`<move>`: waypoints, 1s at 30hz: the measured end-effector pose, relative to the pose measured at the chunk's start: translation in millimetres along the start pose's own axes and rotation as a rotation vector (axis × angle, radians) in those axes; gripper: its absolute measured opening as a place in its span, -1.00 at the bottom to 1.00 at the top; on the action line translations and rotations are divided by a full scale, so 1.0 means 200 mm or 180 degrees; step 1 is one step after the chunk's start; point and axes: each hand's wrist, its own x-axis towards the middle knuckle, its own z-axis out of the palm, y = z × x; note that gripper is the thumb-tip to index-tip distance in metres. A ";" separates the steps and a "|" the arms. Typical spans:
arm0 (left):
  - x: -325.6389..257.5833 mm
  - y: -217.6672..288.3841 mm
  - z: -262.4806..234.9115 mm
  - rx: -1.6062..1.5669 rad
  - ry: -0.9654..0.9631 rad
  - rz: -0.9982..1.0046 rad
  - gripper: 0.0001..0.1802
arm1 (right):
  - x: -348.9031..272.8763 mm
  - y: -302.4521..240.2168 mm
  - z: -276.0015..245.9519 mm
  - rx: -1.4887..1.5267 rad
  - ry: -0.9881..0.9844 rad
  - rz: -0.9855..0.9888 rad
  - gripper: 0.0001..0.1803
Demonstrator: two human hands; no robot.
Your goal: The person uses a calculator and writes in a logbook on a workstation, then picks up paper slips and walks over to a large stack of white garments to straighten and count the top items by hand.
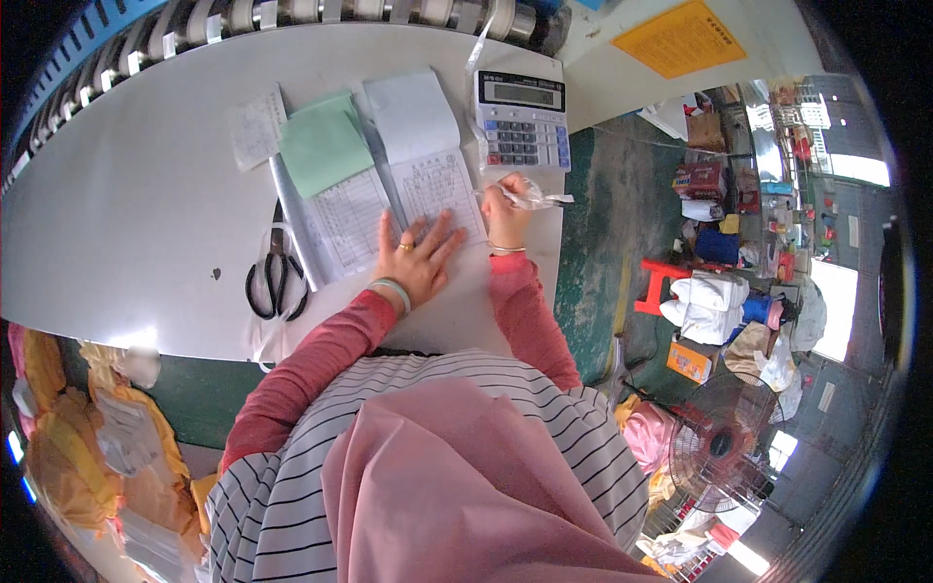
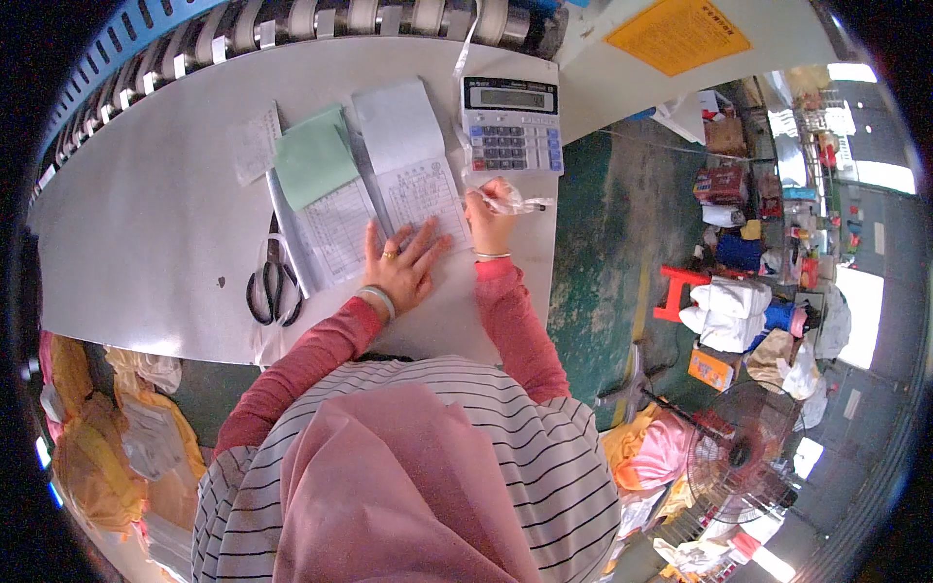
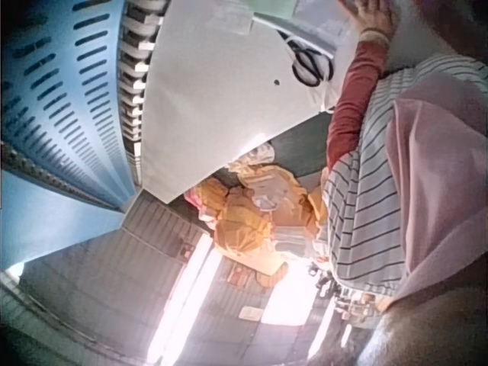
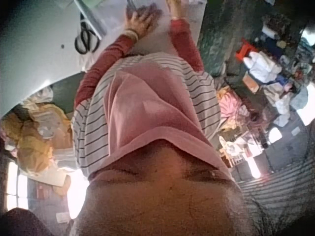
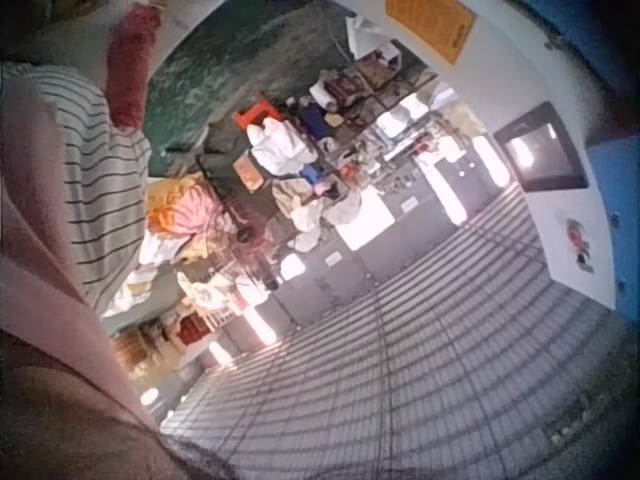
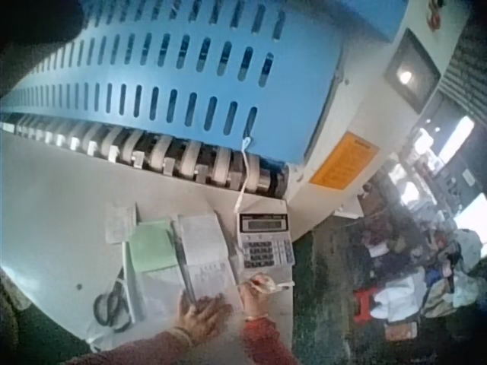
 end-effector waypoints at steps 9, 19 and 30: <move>-0.01 -0.01 0.03 -0.0070 0.0447 0.0036 -0.36 | 0.37 -0.23 -0.18 0.0382 0.0239 -0.0861 -0.85; -0.01 -0.01 0.05 -0.0209 0.0485 0.0061 -0.41 | 0.42 -0.22 -0.24 -0.3249 -0.0279 -0.2681 -0.73; -0.01 -0.01 0.04 -0.0110 0.0349 0.0077 -0.36 | 0.27 -0.15 -0.13 -0.3626 -0.0101 -0.2693 -0.62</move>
